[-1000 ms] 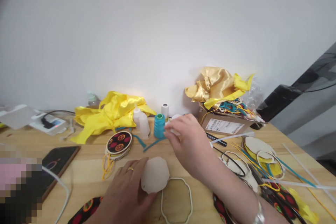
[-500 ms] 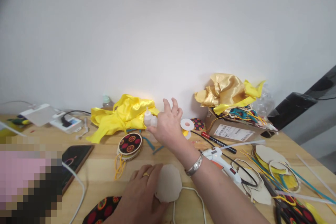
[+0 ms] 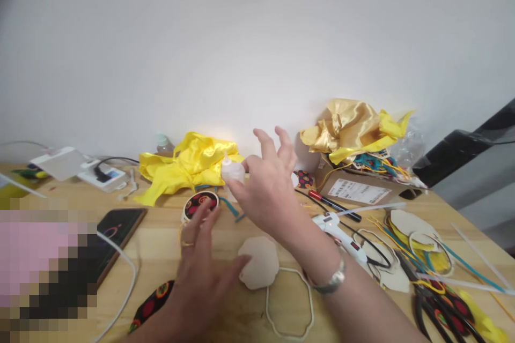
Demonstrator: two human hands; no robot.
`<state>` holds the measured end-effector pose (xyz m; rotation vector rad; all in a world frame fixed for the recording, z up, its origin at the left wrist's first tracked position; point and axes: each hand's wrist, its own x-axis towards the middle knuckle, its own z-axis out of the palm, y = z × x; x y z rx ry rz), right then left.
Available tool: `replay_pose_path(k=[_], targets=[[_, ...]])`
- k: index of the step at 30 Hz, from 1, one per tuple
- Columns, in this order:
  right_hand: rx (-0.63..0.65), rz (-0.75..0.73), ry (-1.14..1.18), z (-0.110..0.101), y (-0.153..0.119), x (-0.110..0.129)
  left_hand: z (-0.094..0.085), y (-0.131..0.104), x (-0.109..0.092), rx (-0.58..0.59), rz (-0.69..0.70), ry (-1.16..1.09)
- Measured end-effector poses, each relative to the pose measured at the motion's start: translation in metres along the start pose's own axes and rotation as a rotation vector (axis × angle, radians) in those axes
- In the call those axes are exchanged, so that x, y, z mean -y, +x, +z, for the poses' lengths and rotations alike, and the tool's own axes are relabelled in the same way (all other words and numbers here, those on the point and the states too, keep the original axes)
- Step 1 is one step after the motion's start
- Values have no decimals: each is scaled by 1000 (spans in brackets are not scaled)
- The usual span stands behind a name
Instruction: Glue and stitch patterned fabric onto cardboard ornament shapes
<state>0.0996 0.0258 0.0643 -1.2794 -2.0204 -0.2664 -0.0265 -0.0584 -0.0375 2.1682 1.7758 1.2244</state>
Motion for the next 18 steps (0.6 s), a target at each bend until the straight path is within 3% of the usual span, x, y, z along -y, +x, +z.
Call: replay_pose_path(k=[2,5,9,12,15,18], targets=[[26,-21,55,-25,-10,3,-5,3,-1,-29,-52,-84],[145,-31,164,-52,-30,8,-10,5,-4,151,-74,-210],[221,-55,262,-60,-58,6,-14,5,-13,496,-103,-362],[112,-87,191,-59,-75,-3,-16,5,-19,574,-215,-456],[5,-357,-58,-56,-90,-12,-18,6,-21,602,-283,-526],[139,-662,-233,-49,-104,-14,-17,5,-20,635,-234,-573]])
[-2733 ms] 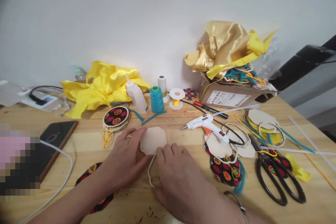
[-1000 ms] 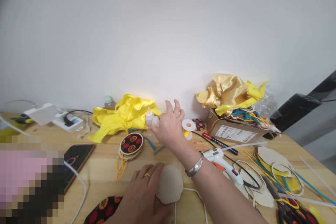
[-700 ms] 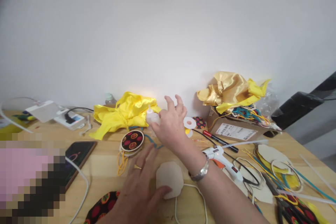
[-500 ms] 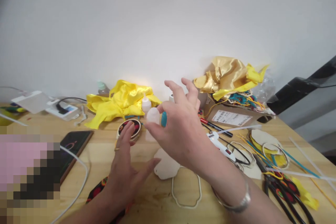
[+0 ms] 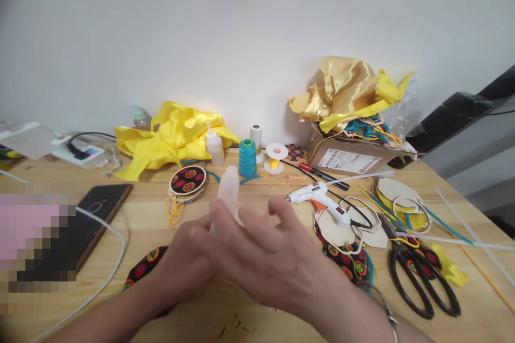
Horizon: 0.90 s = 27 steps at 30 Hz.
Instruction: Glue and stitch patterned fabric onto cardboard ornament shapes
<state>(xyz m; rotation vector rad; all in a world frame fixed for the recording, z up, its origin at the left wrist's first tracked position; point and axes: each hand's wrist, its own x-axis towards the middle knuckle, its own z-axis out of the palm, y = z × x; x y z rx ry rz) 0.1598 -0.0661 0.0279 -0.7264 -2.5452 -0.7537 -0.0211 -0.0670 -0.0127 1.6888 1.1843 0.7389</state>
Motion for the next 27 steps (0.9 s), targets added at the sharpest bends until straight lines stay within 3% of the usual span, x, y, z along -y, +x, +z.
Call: replay_pose_path(k=[2,6,11,13,15,17,21,27], targets=[[55,-68,-4,7,-5,7,3,0,2,34,19,9],[45,-92,28,20,-9,16,6,-1,3,59,8,126],[-14,-34,72,26,-14,2,-7,-1,-1,89,131,227],[-49,71,59,25,-17,-9,-13,1,0,23,186,263],[-113,251,91,24,-21,-20,-15,4,5,-74,187,332],[-197,457,198,21,-24,-27,-11,8,13,-94,150,455],[-325,768,451,20,-24,-27,1,12,26,3,100,588],[-311,1034,830,33,-31,-18,9,15,33,6,109,648]])
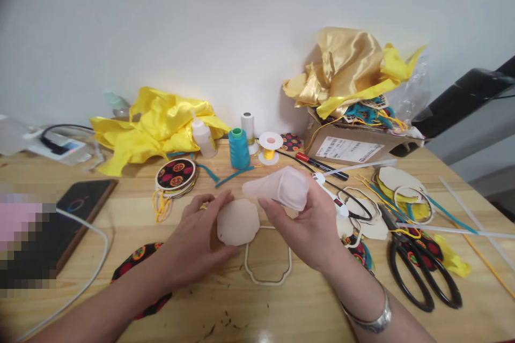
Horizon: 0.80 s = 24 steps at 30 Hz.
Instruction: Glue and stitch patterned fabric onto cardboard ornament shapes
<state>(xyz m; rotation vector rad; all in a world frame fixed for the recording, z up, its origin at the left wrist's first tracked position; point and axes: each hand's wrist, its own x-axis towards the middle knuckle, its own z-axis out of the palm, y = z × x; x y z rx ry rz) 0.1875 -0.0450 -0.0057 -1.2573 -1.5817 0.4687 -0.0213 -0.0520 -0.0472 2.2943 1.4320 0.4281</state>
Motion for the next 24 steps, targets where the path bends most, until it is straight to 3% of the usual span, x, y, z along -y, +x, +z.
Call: replay_pose_path(k=[4,8,12,15,21,24], targets=[[-3,43,109,0,0,-5,-8,3,2,-49,-12,83],[-30,-3,130,-2,2,-1,-32,5,7,-100,-57,227],[-46,3,157,-3,4,2,-45,1,9,19,-37,261],[-56,41,202,-3,5,3,-36,-2,7,41,-2,259],[-55,103,262,-2,6,5,-1,-7,-16,-13,16,198],[-32,125,270,-3,5,5,4,-8,-22,-15,21,133]])
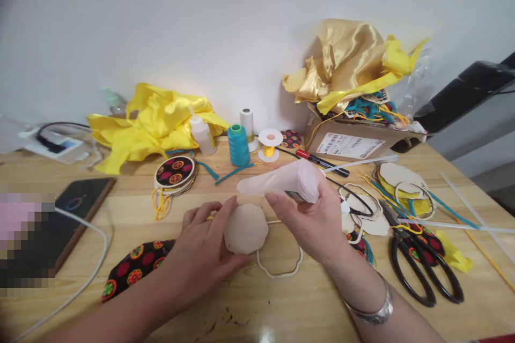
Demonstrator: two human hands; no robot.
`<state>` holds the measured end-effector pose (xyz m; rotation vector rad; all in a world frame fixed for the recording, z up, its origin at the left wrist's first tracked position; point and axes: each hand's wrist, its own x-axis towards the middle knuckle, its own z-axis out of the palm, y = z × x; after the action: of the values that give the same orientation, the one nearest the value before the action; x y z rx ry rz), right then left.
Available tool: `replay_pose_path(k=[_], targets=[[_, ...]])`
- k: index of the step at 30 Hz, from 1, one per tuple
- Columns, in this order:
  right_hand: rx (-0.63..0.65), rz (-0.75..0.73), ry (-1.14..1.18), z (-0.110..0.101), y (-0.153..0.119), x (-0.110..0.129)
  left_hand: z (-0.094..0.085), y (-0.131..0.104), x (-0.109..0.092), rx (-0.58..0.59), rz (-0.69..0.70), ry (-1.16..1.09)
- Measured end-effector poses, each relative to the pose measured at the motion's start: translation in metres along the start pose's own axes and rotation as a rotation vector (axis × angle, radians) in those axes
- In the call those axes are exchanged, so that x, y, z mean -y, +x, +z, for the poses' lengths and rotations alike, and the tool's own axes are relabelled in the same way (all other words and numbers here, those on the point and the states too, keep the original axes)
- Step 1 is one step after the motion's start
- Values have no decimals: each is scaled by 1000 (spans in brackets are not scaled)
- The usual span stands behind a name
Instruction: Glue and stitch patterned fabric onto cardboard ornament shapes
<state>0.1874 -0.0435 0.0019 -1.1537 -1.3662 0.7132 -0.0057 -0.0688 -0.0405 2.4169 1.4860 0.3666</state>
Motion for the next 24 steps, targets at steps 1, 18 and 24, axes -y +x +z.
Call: replay_pose_path(k=[1,18,24], targets=[[7,3,2,0,0,0,-1,0,1,-5,-22,-15],[130,-28,-120,12,-11,-18,-6,1,12,5,-79,-179],[170,-34,-114,19,-16,-19,-11,3,16,-16,-135,-153]])
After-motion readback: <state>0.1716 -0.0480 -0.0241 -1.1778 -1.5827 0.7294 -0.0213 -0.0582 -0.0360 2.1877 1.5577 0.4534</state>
